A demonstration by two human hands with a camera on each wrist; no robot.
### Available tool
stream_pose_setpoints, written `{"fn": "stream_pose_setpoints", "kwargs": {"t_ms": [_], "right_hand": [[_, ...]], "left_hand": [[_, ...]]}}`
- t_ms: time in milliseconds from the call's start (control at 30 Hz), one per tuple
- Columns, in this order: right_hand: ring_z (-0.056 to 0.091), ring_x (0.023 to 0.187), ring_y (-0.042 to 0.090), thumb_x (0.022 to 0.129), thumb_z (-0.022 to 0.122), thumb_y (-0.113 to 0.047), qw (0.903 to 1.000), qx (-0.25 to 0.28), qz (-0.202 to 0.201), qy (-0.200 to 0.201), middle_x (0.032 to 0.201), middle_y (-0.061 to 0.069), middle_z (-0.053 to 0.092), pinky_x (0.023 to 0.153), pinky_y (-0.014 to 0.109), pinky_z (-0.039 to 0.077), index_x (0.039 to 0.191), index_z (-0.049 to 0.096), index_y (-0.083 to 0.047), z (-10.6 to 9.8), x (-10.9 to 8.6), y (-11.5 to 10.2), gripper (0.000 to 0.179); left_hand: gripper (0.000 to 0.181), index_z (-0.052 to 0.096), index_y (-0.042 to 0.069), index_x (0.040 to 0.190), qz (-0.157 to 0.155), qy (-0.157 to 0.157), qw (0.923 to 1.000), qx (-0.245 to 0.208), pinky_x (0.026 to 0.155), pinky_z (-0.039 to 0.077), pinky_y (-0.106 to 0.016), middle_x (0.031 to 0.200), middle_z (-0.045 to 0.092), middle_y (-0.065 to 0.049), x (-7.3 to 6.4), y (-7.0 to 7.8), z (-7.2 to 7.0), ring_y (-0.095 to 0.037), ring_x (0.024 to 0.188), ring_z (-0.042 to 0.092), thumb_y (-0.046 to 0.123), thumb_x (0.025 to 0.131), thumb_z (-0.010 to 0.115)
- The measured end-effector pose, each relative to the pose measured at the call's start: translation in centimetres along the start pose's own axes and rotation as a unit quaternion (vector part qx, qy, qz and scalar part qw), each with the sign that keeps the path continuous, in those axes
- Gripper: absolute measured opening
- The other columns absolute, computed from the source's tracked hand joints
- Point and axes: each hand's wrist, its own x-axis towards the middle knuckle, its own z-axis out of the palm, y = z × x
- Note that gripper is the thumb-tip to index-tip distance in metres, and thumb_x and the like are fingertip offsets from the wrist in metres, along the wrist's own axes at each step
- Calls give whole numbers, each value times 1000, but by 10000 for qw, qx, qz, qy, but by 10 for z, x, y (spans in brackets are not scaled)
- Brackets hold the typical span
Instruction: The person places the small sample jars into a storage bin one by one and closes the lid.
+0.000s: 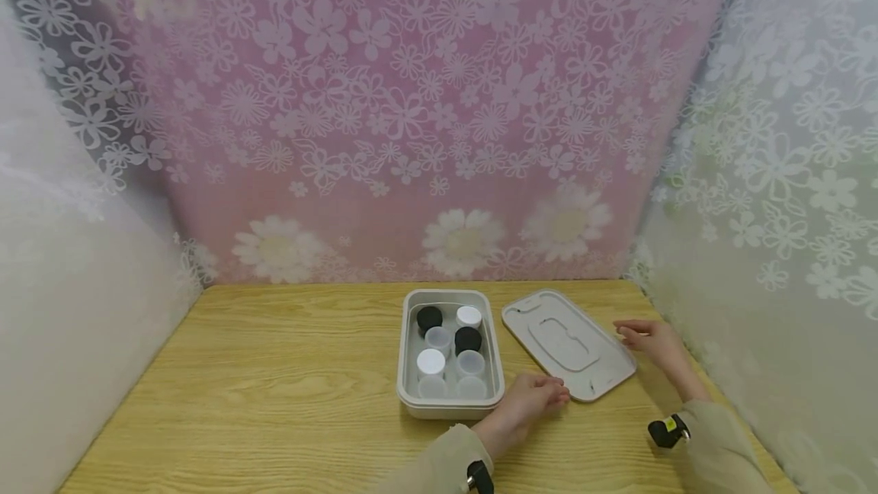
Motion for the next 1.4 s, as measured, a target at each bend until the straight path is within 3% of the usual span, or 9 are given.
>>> {"fn": "stream_pose_setpoints", "kwargs": {"t_ms": [300, 433, 600, 800, 967, 1033, 1100, 1233, 1400], "right_hand": [[63, 114, 43, 106, 55, -21, 9974, -305, 567, -325, 130, 32, 61, 82, 40, 60, 132, 62, 9, 1, 14, 15, 40], [70, 99, 28, 106, 56, -18, 9975, -122, 525, -462, 126, 33, 62, 74, 32, 60, 130, 61, 13, -1, 15, 21, 39], [66, 89, 6, 103, 60, -16, 9952, 70, 555, -799, 129, 37, 59, 71, 27, 60, 132, 58, 14, -9, 12, 26, 42], [64, 91, -1, 103, 59, -10, 9869, 774, 626, -1274, 135, 40, 52, 77, 27, 61, 137, 48, 20, -19, 3, 29, 46], [62, 92, -5, 105, 57, -13, 9829, 1049, 685, -1346, 137, 39, 52, 81, 26, 60, 140, 42, 22, -27, -5, 30, 52], [62, 93, -7, 105, 57, -15, 9822, 1207, 630, -1295, 133, 31, 59, 82, 24, 59, 140, 40, 22, -31, -7, 30, 54], [62, 94, -7, 105, 57, -15, 9801, 1439, 541, -1253, 126, 12, 68, 82, 22, 59, 139, 41, 23, -35, -9, 32, 53], [64, 95, -6, 104, 58, -13, 9721, 1949, 515, -1202, 108, -22, 65, 82, 19, 58, 135, 57, 12, -43, -15, 28, 40], [65, 99, -3, 106, 53, -6, 9490, 2829, 282, -1364, 109, -22, 68, 83, 17, 57, 122, 71, -13, -48, -22, 15, 26]], "left_hand": [[29, 59, -20, 123, -339, 284, 9978, -489, 100, 56, -39, 112, 68, -25, 4, -12, 1, -31, 110, 68, -3, 100, 53], [34, 55, -21, 129, -447, 424, 9956, -701, 102, 54, -41, 114, 66, -24, 6, -14, 1, -33, 113, 66, -4, 100, 52], [31, 58, -20, 125, -428, 575, 9935, -886, 101, 55, -41, 110, 68, -23, 8, -14, 2, -31, 110, 68, -5, 98, 53], [30, 59, -18, 124, -392, 574, 9897, -1250, 100, 56, -39, 110, 69, -23, 8, -14, 2, -26, 106, 69, -5, 97, 56], [29, 61, -16, 124, -326, 552, 9874, -1444, 98, 57, -37, 110, 69, -20, 8, -9, 6, -23, 102, 69, -5, 97, 57], [29, 62, -15, 123, -253, 542, 9883, -1403, 97, 58, -35, 110, 68, -19, 8, -5, 8, -21, 100, 68, -5, 97, 56], [29, 62, -14, 123, -164, 540, 9889, -1376, 96, 58, -34, 110, 68, -18, 7, 0, 10, -20, 100, 68, -4, 97, 56], [29, 62, -13, 124, 45, 453, 9892, -1396, 94, 58, -29, 110, 66, -16, 4, 15, 12, -16, 97, 66, -3, 97, 55], [28, 60, -12, 125, 282, 269, 9883, -1472, 94, 58, -27, 111, 63, -14, 1, 35, 9, -15, 96, 64, -2, 99, 56]]}}
